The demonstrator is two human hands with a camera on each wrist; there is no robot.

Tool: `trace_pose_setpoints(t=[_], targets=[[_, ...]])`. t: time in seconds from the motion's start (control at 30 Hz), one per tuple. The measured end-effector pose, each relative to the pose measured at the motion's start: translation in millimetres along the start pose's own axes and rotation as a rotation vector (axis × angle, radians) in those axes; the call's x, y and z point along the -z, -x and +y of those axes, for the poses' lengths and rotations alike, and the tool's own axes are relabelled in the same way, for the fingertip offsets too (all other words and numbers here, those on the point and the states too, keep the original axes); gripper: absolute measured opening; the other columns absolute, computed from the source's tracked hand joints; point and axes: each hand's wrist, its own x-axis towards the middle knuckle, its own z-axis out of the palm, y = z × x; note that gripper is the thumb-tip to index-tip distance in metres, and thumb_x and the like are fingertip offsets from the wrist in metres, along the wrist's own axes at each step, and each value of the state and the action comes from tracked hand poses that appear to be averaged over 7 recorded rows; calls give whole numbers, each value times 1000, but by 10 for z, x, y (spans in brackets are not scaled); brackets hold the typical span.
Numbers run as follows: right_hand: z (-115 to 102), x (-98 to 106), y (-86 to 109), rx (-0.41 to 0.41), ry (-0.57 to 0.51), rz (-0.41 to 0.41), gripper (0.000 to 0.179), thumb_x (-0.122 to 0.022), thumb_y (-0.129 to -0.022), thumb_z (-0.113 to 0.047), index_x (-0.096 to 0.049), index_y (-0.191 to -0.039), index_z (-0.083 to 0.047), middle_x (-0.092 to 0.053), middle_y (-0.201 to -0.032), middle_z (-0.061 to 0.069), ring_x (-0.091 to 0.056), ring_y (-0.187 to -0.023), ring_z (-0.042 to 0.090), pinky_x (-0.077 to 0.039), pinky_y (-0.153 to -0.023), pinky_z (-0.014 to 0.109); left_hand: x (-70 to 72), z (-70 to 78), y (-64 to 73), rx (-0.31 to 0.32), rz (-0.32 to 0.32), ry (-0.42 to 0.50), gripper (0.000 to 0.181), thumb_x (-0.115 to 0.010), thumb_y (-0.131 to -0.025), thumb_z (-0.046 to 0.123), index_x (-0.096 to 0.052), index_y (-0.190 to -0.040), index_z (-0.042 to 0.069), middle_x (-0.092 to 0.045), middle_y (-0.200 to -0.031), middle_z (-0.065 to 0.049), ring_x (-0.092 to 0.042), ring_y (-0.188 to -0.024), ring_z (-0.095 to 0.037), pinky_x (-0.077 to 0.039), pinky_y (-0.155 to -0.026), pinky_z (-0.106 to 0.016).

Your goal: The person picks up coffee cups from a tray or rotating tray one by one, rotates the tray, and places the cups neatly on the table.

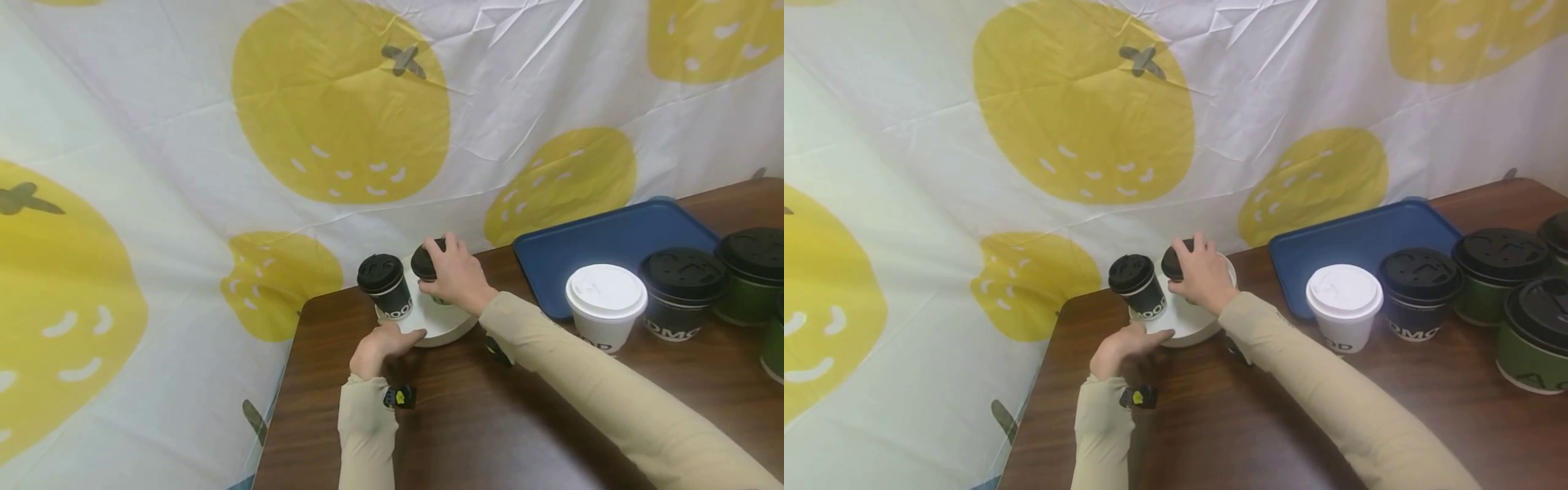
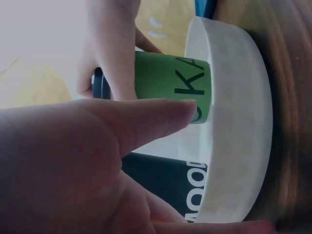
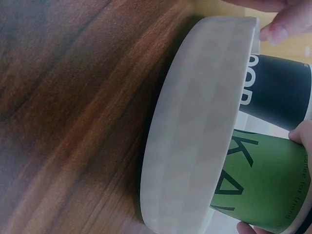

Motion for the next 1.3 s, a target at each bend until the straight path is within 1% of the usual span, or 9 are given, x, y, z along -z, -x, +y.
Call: trace_pose_setpoints(t=[0.17,0.23,0.43,0.6,0.67,0.77,0.93,1.13,1.3], targets=[[-1,13,0,-4,-6,-2,68,-80,-88,-37,-49,-142,-11,-48,-132,27,-60,-109,44,-61,-74,53,10,9,8,-67,10,-23,79,-52,-100,52,-48,-146,-12,-50,-152,-31,-55,-139,-41,-47,-114,-50],[-5,21,4,-7,-8,-2,68,-80,-88,-37,-49,-142,-11,-48,-133,28,-60,-110,44,-61,-74,53,13,21,15,-94,11,-39,75,-52,-100,51,-53,-142,-11,-55,-148,-29,-57,-136,-40,-49,-112,-50],[-37,40,71,4,-1,-2,67,-80,-87,-38,-49,-141,-11,-47,-132,28,-58,-112,45,-61,-75,54,-1,34,31,-109,20,-59,74,-53,-99,52,-56,-140,-10,-60,-142,-28,-62,-129,-38,-51,-108,-49],[-87,70,202,47,25,5,68,-81,-86,-39,-51,-140,-11,-50,-129,28,-59,-109,46,-59,-80,54,3,27,38,-149,31,-44,58,-54,-99,49,-66,-122,-3,-68,-125,-23,-67,-111,-33,-54,-99,-47],[-117,82,251,47,17,1,67,-82,-86,-39,-51,-140,-12,-51,-128,27,-60,-109,46,-60,-76,53,10,23,36,-160,29,-34,51,-55,-99,48,-67,-114,0,-70,-116,-20,-66,-102,-30,-55,-94,-45],[-167,96,320,44,2,-7,68,-82,-86,-39,-50,-140,-13,-50,-128,26,-59,-109,46,-60,-67,50,18,12,27,-172,22,-19,47,-55,-99,46,-67,-108,1,-69,-105,-16,-63,-91,-25,-54,-85,-40],[-255,97,425,76,-24,-4,68,-83,-84,-36,-51,-138,-11,-50,-123,25,-60,-100,41,-58,-58,45,27,-7,8,-215,9,-9,43,-55,-98,41,-67,-111,2,-66,-96,-13,-57,-82,-21,-49,-74,-33],[-278,93,462,97,-20,26,67,-84,-81,-35,-51,-134,-12,-51,-121,24,-61,-94,39,-58,-58,46,35,-5,7,-247,-7,-36,42,-53,-98,40,-67,-111,3,-67,-98,-14,-57,-81,-21,-50,-77,-34],[-206,118,450,84,-3,23,67,-83,-82,-36,-52,-136,-12,-51,-125,25,-61,-98,41,-59,-63,49,66,53,82,-255,-53,-65,44,-50,-100,43,-67,-107,2,-69,-104,-16,-64,-90,-25,-54,-87,-39]])
